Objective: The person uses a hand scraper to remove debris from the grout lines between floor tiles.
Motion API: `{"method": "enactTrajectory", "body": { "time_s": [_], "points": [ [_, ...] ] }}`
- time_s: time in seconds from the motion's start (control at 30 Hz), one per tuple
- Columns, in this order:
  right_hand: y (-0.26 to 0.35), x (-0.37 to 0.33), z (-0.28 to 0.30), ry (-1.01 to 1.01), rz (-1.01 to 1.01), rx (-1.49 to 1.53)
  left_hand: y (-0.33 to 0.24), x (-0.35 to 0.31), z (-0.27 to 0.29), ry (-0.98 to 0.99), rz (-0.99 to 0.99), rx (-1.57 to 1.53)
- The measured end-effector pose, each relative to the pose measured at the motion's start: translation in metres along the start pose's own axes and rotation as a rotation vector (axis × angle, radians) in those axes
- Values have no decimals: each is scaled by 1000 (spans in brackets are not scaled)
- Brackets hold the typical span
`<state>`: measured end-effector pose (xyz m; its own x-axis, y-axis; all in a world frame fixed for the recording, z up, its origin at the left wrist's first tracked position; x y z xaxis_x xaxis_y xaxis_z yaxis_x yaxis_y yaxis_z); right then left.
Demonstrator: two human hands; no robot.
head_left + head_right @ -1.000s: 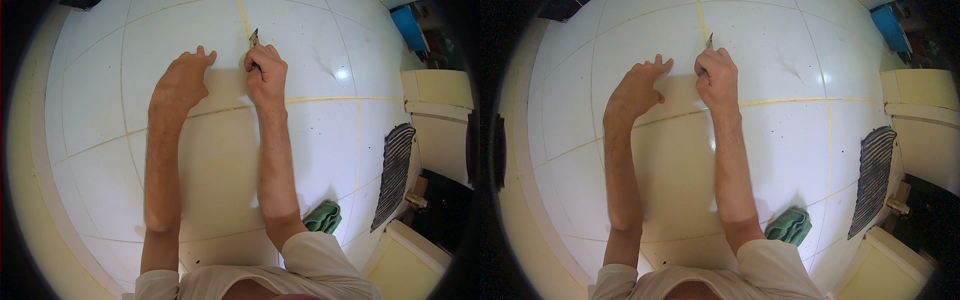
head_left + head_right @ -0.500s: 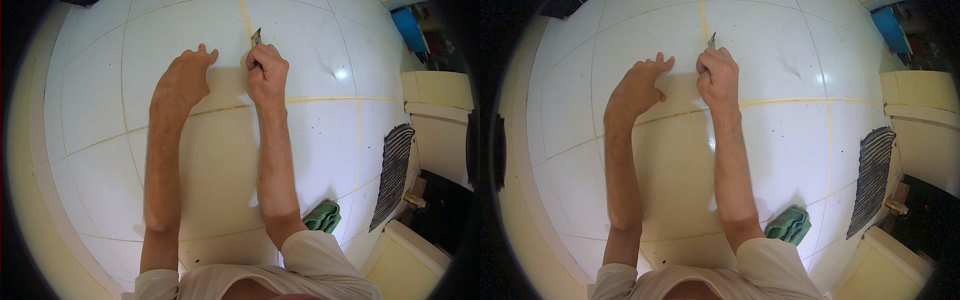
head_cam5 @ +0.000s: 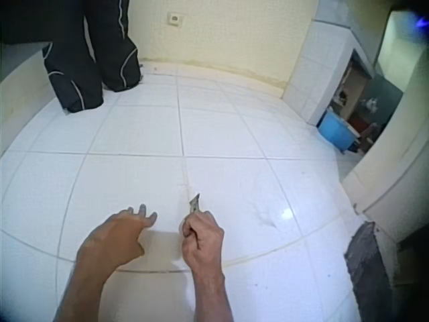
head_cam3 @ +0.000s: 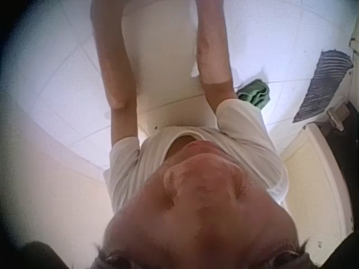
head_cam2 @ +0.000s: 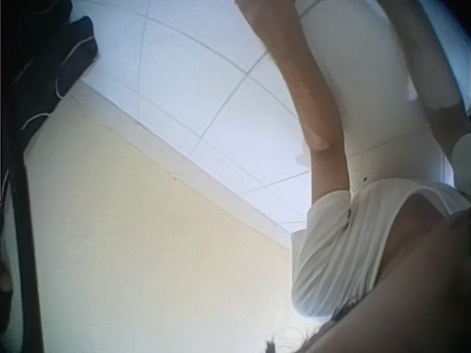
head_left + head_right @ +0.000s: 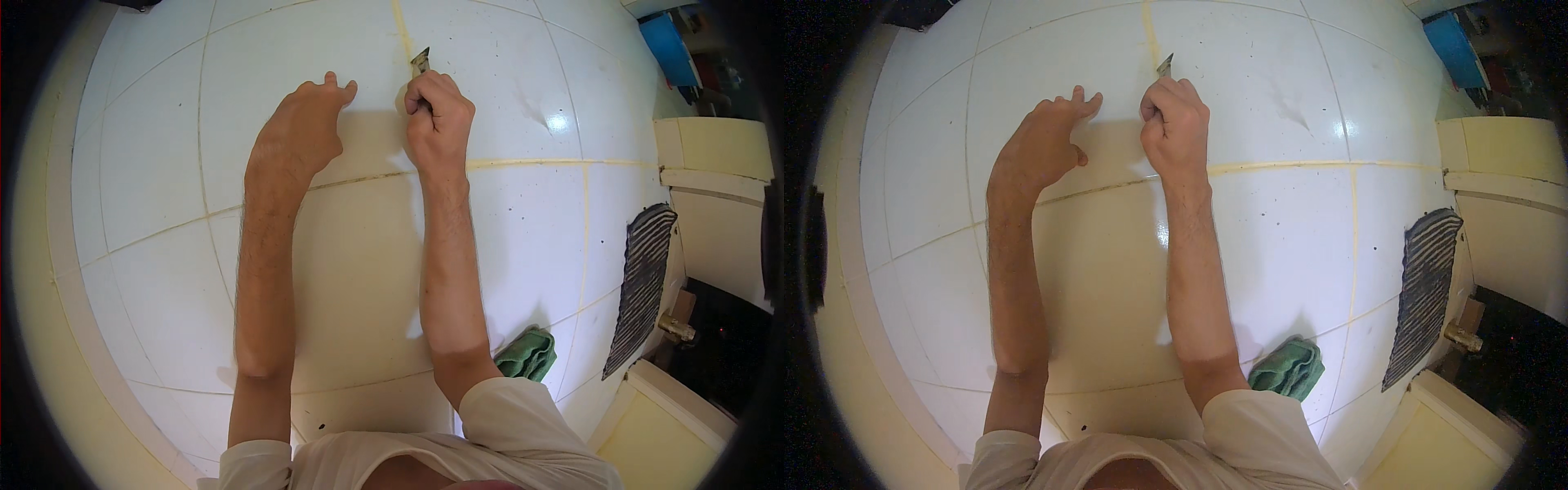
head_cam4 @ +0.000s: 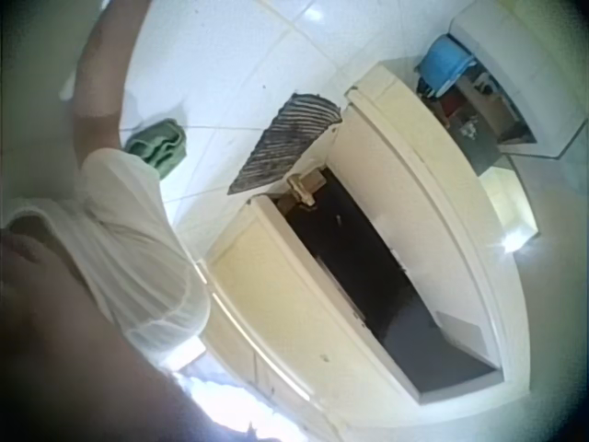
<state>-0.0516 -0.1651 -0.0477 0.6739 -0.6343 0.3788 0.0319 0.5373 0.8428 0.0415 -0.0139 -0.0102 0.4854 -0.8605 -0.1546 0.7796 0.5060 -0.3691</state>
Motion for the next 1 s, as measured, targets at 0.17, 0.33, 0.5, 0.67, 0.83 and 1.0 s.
{"method": "enactTrajectory", "body": {
  "time_s": [0.17, 0.33, 0.5, 0.67, 0.83, 1.0],
  "points": [
    [-1, 0, 3, -62, -30, 113, 0, 0, 1, 10, 17, 15],
    [-1, 1, 2, -100, 16, 155, -1, 2, 0, 4, 4, 9],
    [9, 1, 2, -139, -60, 267, 2, 1, 2, 13, -1, 15],
    [12, 7, 10, -234, -240, 570, -1, 0, 3, 23, 28, 20],
    [3, 5, 12, -207, -274, 509, 0, 3, -7, 13, 1, 8],
    [11, 6, 4, -160, -296, 519, 3, -1, 4, 27, 16, 36]
  ]
}}
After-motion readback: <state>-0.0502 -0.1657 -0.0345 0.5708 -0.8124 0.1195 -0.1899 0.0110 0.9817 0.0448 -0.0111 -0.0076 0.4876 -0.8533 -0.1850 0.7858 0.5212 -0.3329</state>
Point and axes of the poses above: each hand's wrist, its own x-axis towards the middle knuckle, its own z-axis out of the back of the hand, y = z × x, the point moved 2 cm from there along x, towards the middle knuckle, and after that the axes turned 14 degrees about -z, right-handed, at the moved point
